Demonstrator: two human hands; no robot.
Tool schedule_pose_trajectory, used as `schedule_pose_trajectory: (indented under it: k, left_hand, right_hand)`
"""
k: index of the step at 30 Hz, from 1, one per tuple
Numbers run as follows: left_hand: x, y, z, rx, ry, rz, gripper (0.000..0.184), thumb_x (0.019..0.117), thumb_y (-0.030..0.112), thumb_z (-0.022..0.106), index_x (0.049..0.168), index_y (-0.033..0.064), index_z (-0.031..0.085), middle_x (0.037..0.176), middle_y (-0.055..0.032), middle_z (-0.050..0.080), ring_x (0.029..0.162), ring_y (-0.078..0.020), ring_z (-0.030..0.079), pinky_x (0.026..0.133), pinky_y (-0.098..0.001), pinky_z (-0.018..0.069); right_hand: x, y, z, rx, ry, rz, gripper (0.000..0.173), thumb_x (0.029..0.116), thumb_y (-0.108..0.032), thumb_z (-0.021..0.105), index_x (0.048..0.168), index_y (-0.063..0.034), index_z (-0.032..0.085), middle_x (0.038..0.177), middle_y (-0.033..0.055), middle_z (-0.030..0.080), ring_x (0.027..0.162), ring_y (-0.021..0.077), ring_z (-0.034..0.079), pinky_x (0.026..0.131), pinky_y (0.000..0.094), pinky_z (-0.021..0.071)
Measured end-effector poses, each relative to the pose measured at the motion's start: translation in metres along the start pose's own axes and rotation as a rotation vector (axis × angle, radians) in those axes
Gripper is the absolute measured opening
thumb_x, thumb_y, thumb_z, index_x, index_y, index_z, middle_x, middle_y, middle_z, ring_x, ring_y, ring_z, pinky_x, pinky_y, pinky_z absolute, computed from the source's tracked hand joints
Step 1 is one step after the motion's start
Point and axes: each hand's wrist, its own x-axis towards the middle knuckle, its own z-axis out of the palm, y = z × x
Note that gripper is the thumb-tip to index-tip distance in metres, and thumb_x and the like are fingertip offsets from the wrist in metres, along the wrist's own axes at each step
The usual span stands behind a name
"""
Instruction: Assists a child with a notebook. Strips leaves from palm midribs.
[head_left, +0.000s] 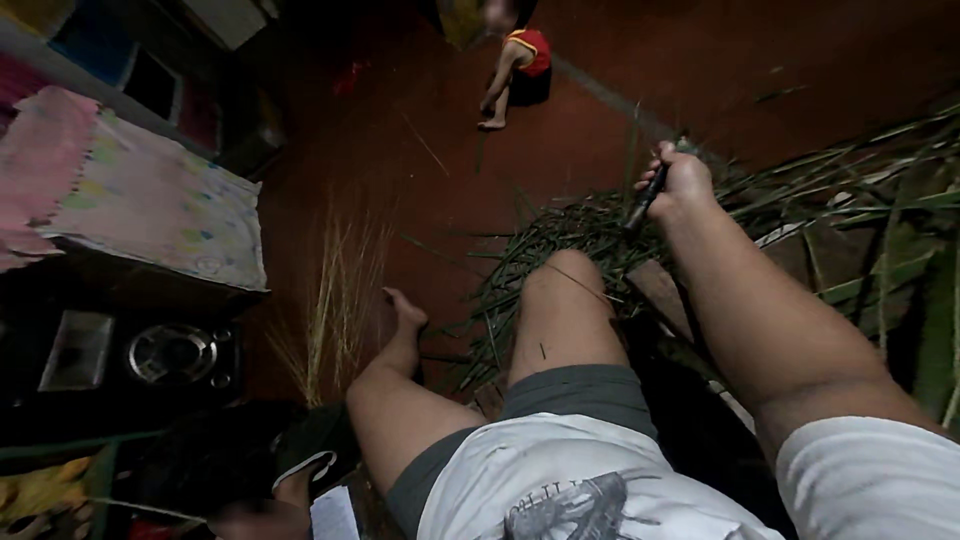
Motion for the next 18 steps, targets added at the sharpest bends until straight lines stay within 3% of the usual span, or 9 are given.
schedule_pose_trajectory:
  k: [3,5,7,9,12,15,18]
  left_hand:
    - [-0.019,0.031,0.034,-0.214,-0.056,0.061,0.036,0.1122,0.019,0.024,0.132,0.0020,0.049,0.081,0.0070,0.050,0.058,0.0002,0.051,0.056,-0.0168,0.0475]
    - [-0.035,0.056,0.064,-0.375,-0.123,0.096,0.030,0.1111,0.013,0.027,0.129,0.0039,0.049,0.091,0.0083,0.055,0.071,0.0015,0.059,0.069,-0.0169,0.0537]
    - [-0.052,0.082,0.095,-0.441,-0.211,0.105,0.027,0.1107,0.011,0.030,0.129,0.0039,0.049,0.099,0.0077,0.057,0.082,0.0009,0.061,0.079,-0.0196,0.0550]
    - [-0.071,0.107,0.125,-0.447,-0.300,0.118,0.027,0.1102,0.010,0.034,0.131,0.0034,0.049,0.104,0.0066,0.058,0.087,0.0001,0.061,0.081,-0.0208,0.0550]
    - [-0.101,0.139,0.168,-0.447,-0.392,0.153,0.021,0.1061,0.005,0.047,0.126,0.0035,0.052,0.096,0.0067,0.062,0.075,0.0016,0.061,0.066,-0.0158,0.0540]
    - [-0.132,0.159,0.199,-0.503,-0.479,0.215,0.012,0.1012,-0.001,0.055,0.112,0.0037,0.057,0.093,0.0045,0.066,0.083,-0.0037,0.066,0.078,-0.0233,0.0580]
    - [-0.157,0.169,0.217,-0.622,-0.508,0.202,0.013,0.0962,-0.007,0.060,0.100,0.0042,0.066,0.091,0.0025,0.072,0.087,-0.0074,0.069,0.085,-0.0274,0.0593]
  right_hand:
    - [-0.014,0.008,0.006,-0.067,-0.114,0.023,0.017,0.1095,-0.032,0.047,0.120,-0.0198,0.054,0.071,-0.0069,0.049,0.053,0.0039,0.048,0.050,0.0197,0.0459]
    - [-0.045,0.018,0.020,-0.233,-0.348,0.025,0.027,0.1106,-0.031,0.043,0.135,-0.0226,0.051,0.073,-0.0066,0.049,0.054,0.0046,0.048,0.050,0.0201,0.0457]
    - [-0.083,0.037,0.029,-0.372,-0.645,0.062,0.029,0.1103,-0.027,0.042,0.139,-0.0213,0.044,0.072,-0.0053,0.050,0.053,0.0047,0.050,0.048,0.0200,0.0467]
    - [-0.122,0.058,0.027,-0.490,-0.921,0.182,0.028,0.1073,-0.023,0.046,0.135,-0.0187,0.044,0.074,-0.0022,0.054,0.054,0.0065,0.053,0.050,0.0215,0.0493]
    - [-0.169,0.078,0.018,-0.710,-1.300,0.434,0.022,0.1040,-0.022,0.054,0.122,-0.0120,0.046,0.078,-0.0026,0.058,0.060,0.0055,0.057,0.055,0.0206,0.0510]
    - [-0.187,0.098,0.004,-0.594,-1.599,0.635,0.018,0.1019,-0.022,0.055,0.113,-0.0121,0.045,0.078,-0.0039,0.061,0.057,0.0022,0.057,0.051,0.0166,0.0493]
    - [-0.186,0.104,-0.001,-0.396,-1.699,0.698,0.020,0.1006,-0.029,0.059,0.110,-0.0150,0.048,0.080,-0.0048,0.064,0.057,0.0013,0.059,0.050,0.0152,0.0501]
